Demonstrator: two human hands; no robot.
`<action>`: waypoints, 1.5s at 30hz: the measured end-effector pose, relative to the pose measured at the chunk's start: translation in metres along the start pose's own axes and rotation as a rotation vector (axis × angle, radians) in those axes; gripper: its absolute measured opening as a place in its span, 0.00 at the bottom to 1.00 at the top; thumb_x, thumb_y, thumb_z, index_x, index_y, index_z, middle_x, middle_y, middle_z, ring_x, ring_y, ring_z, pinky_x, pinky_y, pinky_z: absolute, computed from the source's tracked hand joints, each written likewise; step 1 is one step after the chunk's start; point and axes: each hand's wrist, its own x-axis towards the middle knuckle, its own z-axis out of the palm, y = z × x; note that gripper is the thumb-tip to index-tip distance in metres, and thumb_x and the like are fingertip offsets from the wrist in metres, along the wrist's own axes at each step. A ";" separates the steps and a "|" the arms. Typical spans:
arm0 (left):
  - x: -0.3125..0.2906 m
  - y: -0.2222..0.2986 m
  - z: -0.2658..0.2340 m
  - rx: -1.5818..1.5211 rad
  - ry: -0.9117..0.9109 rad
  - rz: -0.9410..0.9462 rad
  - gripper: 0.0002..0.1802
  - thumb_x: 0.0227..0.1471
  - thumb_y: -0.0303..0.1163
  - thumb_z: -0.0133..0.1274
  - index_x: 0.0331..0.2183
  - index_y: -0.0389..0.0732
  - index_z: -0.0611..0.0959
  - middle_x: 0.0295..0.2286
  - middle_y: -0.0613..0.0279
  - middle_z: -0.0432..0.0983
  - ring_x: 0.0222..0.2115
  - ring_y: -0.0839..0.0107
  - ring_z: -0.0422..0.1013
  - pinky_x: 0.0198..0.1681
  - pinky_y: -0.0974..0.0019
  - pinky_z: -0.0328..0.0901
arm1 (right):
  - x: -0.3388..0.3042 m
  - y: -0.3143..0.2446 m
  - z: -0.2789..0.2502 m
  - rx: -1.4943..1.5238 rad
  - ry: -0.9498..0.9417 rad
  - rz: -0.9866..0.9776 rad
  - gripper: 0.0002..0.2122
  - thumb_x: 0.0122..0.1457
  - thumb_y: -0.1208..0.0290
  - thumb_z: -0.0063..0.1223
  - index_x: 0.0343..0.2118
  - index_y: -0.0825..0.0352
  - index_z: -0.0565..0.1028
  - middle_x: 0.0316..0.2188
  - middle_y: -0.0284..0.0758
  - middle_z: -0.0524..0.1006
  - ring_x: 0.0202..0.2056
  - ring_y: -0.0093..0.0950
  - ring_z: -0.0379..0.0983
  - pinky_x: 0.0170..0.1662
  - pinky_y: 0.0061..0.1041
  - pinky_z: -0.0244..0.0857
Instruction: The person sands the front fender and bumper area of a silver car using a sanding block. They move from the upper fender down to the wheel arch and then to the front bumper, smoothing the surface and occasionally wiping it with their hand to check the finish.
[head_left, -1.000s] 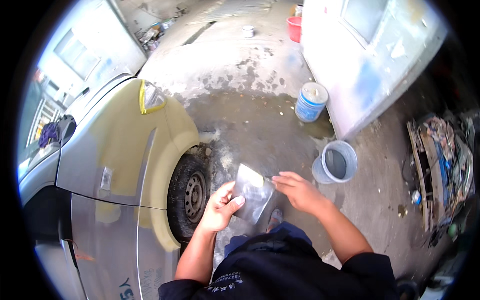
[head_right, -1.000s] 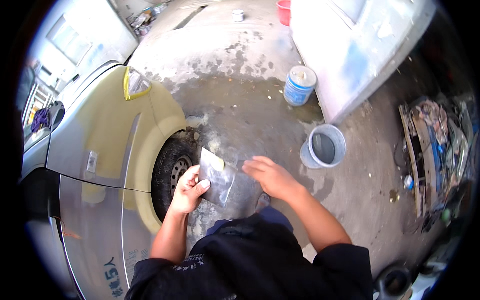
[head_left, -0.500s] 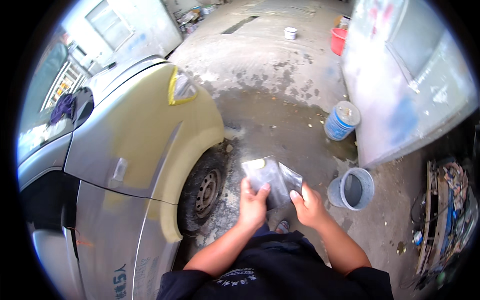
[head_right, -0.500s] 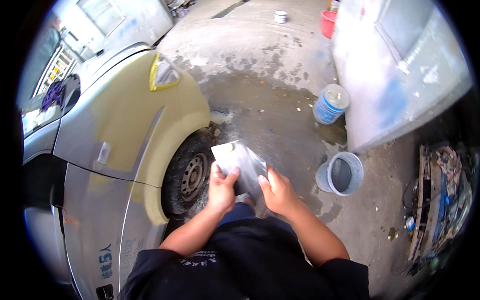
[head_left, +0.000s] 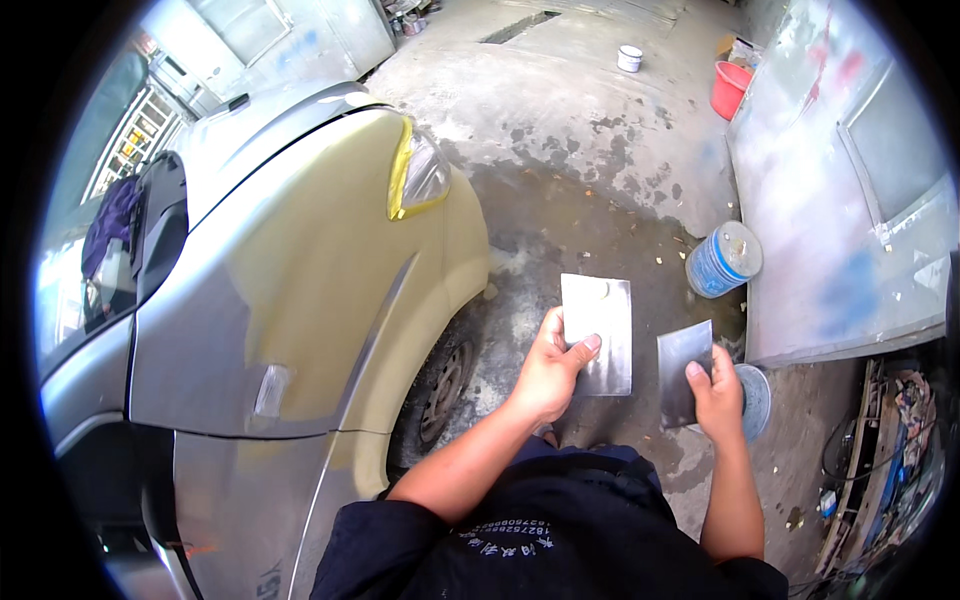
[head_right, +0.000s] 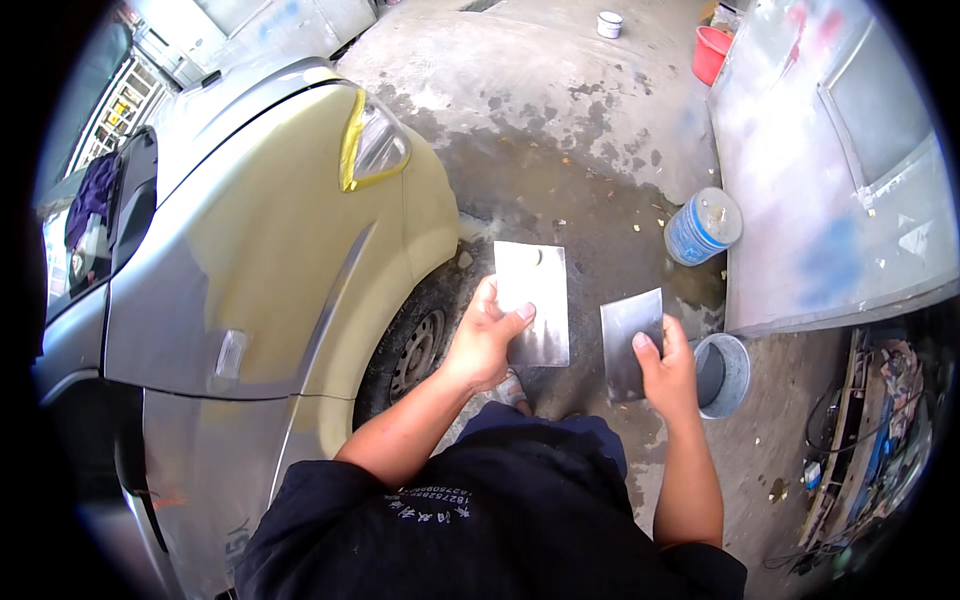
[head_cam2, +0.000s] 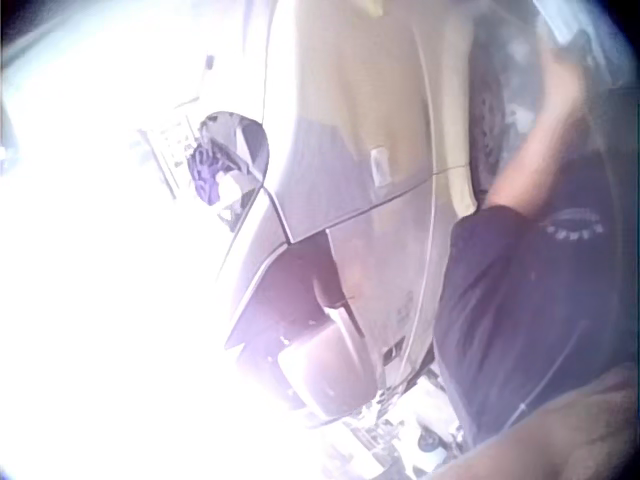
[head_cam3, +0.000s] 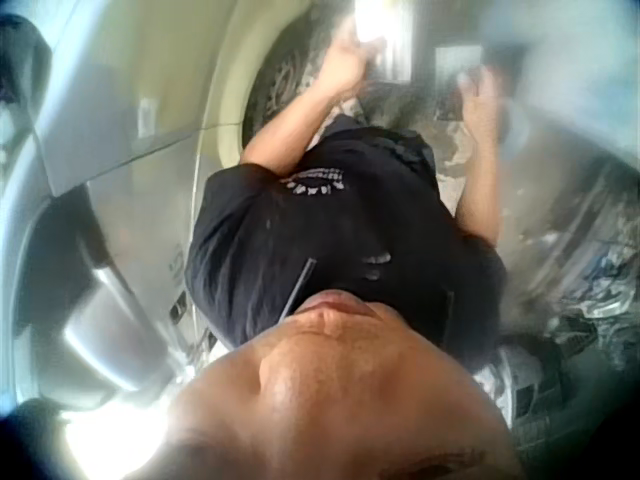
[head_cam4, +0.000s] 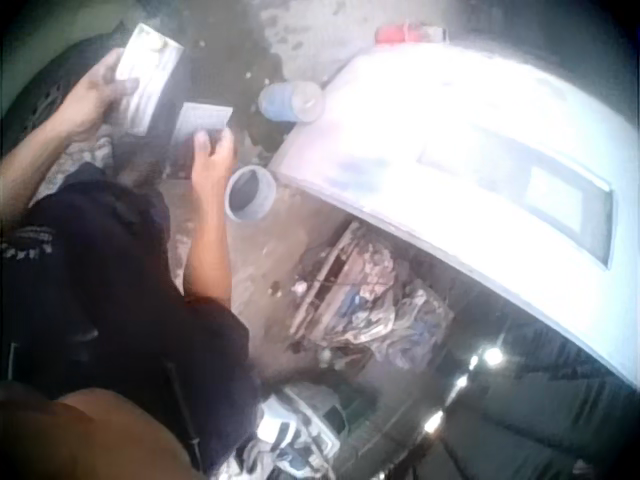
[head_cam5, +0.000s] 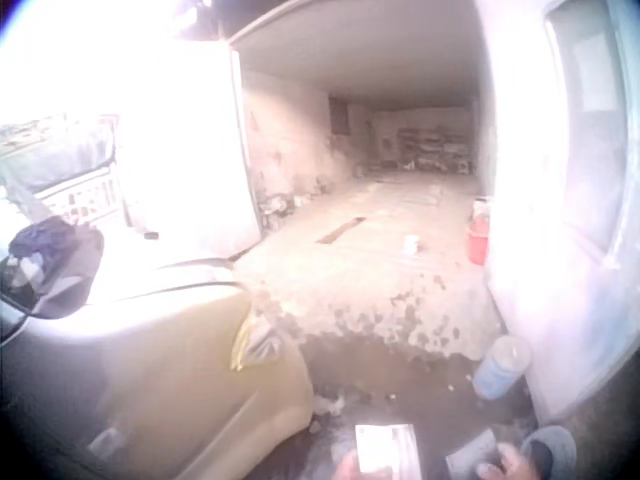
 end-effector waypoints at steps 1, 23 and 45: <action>0.006 -0.002 -0.004 -0.088 -0.003 -0.074 0.21 0.58 0.19 0.50 0.52 0.38 0.66 0.45 0.60 0.73 0.46 0.74 0.70 0.52 0.66 0.65 | 0.004 0.005 -0.005 0.232 -0.048 0.055 0.15 0.62 0.65 0.55 0.42 0.73 0.70 0.35 0.32 0.77 0.37 0.21 0.71 0.40 0.23 0.66; 0.127 -0.039 0.093 0.119 0.079 0.255 0.25 0.61 0.22 0.45 0.59 0.39 0.64 0.52 0.59 0.69 0.53 0.69 0.65 0.60 0.63 0.55 | 0.131 0.052 -0.071 -0.045 -0.277 -0.006 0.18 0.58 0.57 0.59 0.36 0.70 0.73 0.23 0.45 0.75 0.26 0.28 0.75 0.31 0.30 0.67; 0.212 -0.025 0.113 1.286 -0.488 0.181 0.29 0.55 0.17 0.48 0.58 0.45 0.72 0.43 0.45 0.74 0.43 0.49 0.74 0.48 0.61 0.68 | 0.310 -0.011 -0.131 -0.115 -0.312 -0.363 0.14 0.56 0.67 0.65 0.38 0.71 0.75 0.22 0.36 0.79 0.24 0.20 0.74 0.30 0.25 0.68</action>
